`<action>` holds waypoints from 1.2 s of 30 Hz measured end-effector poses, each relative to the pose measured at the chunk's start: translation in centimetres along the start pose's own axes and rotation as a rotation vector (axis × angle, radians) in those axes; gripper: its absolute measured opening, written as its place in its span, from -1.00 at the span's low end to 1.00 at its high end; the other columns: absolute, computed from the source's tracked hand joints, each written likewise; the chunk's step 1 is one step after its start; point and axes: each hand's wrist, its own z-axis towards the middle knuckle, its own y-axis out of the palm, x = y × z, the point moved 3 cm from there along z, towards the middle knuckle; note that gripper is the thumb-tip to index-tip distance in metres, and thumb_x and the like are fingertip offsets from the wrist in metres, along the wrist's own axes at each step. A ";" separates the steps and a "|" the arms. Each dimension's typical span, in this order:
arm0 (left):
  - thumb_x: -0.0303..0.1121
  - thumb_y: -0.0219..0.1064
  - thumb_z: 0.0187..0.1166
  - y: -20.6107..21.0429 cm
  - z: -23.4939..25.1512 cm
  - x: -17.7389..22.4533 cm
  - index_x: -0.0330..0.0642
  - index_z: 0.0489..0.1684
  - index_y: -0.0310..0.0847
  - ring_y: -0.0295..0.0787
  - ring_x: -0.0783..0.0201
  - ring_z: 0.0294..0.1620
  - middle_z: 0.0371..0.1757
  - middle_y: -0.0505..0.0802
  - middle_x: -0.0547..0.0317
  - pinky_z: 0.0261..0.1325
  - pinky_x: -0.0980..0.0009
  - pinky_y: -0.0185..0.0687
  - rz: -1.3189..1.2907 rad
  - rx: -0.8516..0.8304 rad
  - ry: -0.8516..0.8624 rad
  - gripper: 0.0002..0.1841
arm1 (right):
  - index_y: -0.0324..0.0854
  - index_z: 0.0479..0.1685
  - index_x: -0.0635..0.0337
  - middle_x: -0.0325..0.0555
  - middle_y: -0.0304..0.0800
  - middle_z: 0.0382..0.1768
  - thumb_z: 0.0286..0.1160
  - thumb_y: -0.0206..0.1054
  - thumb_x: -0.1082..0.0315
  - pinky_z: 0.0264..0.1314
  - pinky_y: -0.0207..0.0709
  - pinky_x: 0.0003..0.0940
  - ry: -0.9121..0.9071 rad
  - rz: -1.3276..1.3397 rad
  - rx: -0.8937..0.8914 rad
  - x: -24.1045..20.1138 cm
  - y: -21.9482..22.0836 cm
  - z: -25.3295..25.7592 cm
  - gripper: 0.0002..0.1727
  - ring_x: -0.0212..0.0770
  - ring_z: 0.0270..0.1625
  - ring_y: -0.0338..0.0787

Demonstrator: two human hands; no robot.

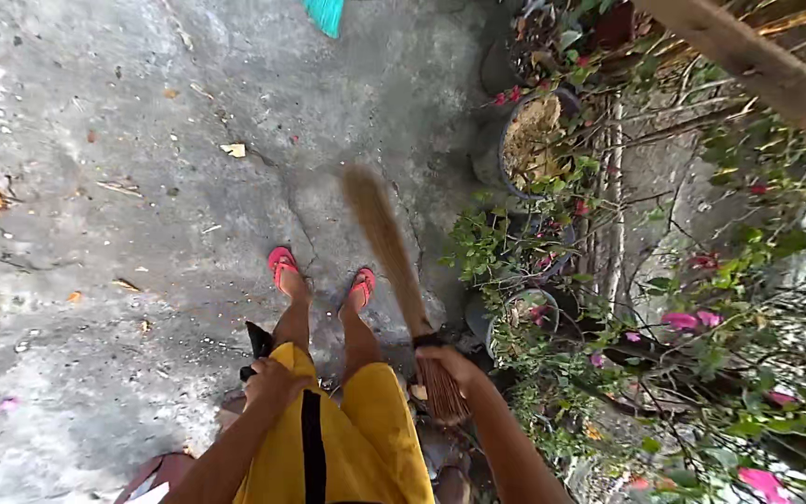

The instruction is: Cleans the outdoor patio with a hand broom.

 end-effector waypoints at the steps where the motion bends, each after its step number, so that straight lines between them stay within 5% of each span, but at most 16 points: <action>1: 0.54 0.56 -0.02 -0.2 0.1 -0.2 -0.56 0.76 -0.01 0.57 -0.44 0.48 0.75 0.21 -0.56 0.32 -0.24 0.66 -0.010 -0.007 0.002 0.48 | 0.50 0.01 0.25 -0.08 0.71 -0.42 0.70 0.11 0.16 -0.31 0.73 -0.22 -0.014 0.085 0.087 -0.8 0.9 1.3 -0.70 -0.20 -0.43 0.74; 4: 0.51 0.58 -0.02 -1.0 0.7 -1.6 -0.51 0.76 0.04 0.54 -0.41 0.52 0.76 0.22 -0.51 0.39 -0.24 0.62 -0.192 -0.038 0.023 0.44 | 0.46 0.26 0.21 -0.05 0.70 -0.26 0.71 0.12 0.20 -0.19 0.69 -0.16 -0.053 0.076 0.087 -2.7 8.9 7.8 -0.67 -0.20 -0.29 0.73; 6: 0.58 0.30 0.28 -1.9 1.3 -2.9 -0.49 0.73 0.15 0.48 -0.42 0.58 0.75 0.25 -0.54 0.49 -0.27 0.53 -0.343 -0.057 0.062 0.27 | 0.47 0.38 0.23 0.02 0.74 -0.12 0.54 0.30 0.18 -0.06 0.71 -0.11 0.062 -0.260 -0.103 -3.0 14.8 11.3 -0.52 -0.16 -0.19 0.76; 8: 0.48 -0.20 0.67 -2.8 2.4 -4.5 -0.52 0.61 0.35 0.40 -0.45 0.65 0.65 0.39 -0.60 0.60 -0.33 0.35 -0.483 -0.062 0.108 0.06 | 0.57 0.11 0.20 -0.10 0.71 -0.27 0.57 0.31 0.14 -0.17 0.67 -0.20 0.169 -0.553 -0.325 -4.5 18.6 11.2 -0.66 -0.23 -0.32 0.71; 10: 0.29 -0.48 0.82 -3.3 3.4 -6.8 -0.50 0.47 0.50 0.49 -0.42 0.58 0.46 0.61 -0.57 0.57 -0.37 0.33 -0.628 -0.013 0.147 -0.04 | 0.56 -0.09 0.14 -0.17 0.70 -0.47 0.58 0.24 0.15 -0.38 0.68 -0.27 0.149 -0.621 -0.516 -5.9 17.9 9.5 -0.76 -0.27 -0.50 0.71; 11: 0.22 -0.48 0.86 -3.3 4.1 -8.1 -0.46 0.46 0.52 0.54 -0.38 0.55 0.42 0.66 -0.52 0.55 -0.37 0.36 -0.713 0.011 0.163 -0.10 | 0.56 -0.04 0.15 -0.14 0.71 -0.48 0.53 0.28 0.17 -0.41 0.70 -0.23 0.120 -0.618 -0.557 -6.6 16.2 8.1 -0.75 -0.23 -0.52 0.72; 13: 0.10 -0.17 0.90 -2.9 5.5 -10.4 -0.39 0.38 0.61 0.67 -0.28 0.39 0.30 0.75 -0.42 0.45 -0.30 0.48 -0.923 0.045 0.146 -0.32 | 0.52 0.16 0.14 -0.11 0.74 -0.43 0.41 0.34 0.25 -0.35 0.75 -0.20 0.029 -0.568 -0.519 -8.1 12.2 3.3 -0.64 -0.20 -0.48 0.77; 17: -0.05 0.31 0.73 -1.6 7.1 -14.0 -0.37 0.33 0.65 0.76 -0.29 0.22 0.17 0.80 -0.40 0.34 -0.29 0.57 -0.972 0.056 0.053 -0.49 | 0.54 0.13 0.31 -0.02 0.82 -0.25 0.56 0.26 0.36 -0.11 0.82 -0.14 -0.083 -0.275 -0.098 -11.0 3.6 -3.5 -0.73 -0.13 -0.31 0.85; 20: 0.12 0.34 0.65 -1.1 7.0 -14.5 -0.40 0.14 0.74 0.72 -0.36 0.29 0.15 0.82 -0.42 0.37 -0.40 0.48 -0.777 0.047 0.000 -0.39 | 0.47 -0.05 0.21 -0.12 0.71 -0.46 0.78 0.00 0.19 -0.39 0.74 -0.29 -0.170 -0.021 0.139 -15.7 -0.5 -0.7 -0.73 -0.23 -0.50 0.74; 22: 0.16 0.34 0.63 -1.4 6.0 -13.5 -0.40 0.10 0.75 0.71 -0.39 0.30 0.14 0.82 -0.43 0.35 -0.43 0.46 -0.714 0.042 -0.021 -0.36 | 0.43 0.04 0.17 -0.13 0.65 -0.43 0.81 0.00 0.14 -0.36 0.72 -0.29 -0.180 0.097 0.230 -19.6 0.0 3.7 -0.72 -0.24 -0.47 0.71; 26: 0.12 0.33 0.65 -2.7 4.3 -10.1 -0.35 0.03 0.76 0.74 -0.37 0.24 0.07 0.83 -0.41 0.28 -0.44 0.50 -0.717 0.084 -0.049 -0.43 | 0.46 0.32 0.24 -0.06 0.66 -0.19 0.71 0.15 0.18 -0.11 0.66 -0.20 0.022 -0.440 0.012 -21.0 8.0 10.8 -0.62 -0.23 -0.26 0.68; 30: -0.17 0.42 0.62 -5.0 2.6 -6.2 -0.31 0.43 0.56 0.70 -0.44 0.31 0.22 0.78 -0.48 0.34 -0.45 0.49 -0.811 0.139 -0.035 -0.49 | 0.53 -0.02 0.18 -0.16 0.67 -0.43 0.59 0.26 0.24 -0.31 0.66 -0.24 0.177 -0.809 -0.406 -20.0 12.0 10.5 -0.79 -0.27 -0.45 0.69; 33: -0.45 0.24 0.68 -7.6 2.0 -3.1 -0.09 0.76 0.28 0.61 -0.52 0.42 0.45 0.65 -0.47 0.38 -0.51 0.44 -0.887 0.225 0.069 -0.40 | 0.51 0.07 0.16 -0.11 0.70 -0.48 0.49 0.31 0.27 -0.38 0.73 -0.21 0.128 -0.692 -0.423 -23.4 6.3 4.7 -0.73 -0.20 -0.51 0.75; 36: -0.43 0.05 0.81 -9.0 2.3 -0.3 -0.14 0.49 0.60 0.61 -0.43 0.46 0.42 0.71 -0.38 0.46 -0.46 0.38 -0.845 0.198 0.119 -0.62 | 0.50 0.16 0.16 -0.07 0.78 -0.36 0.39 0.32 0.33 -0.17 0.80 -0.13 0.033 -0.460 -0.236 -26.2 -2.5 -0.9 -0.65 -0.13 -0.36 0.84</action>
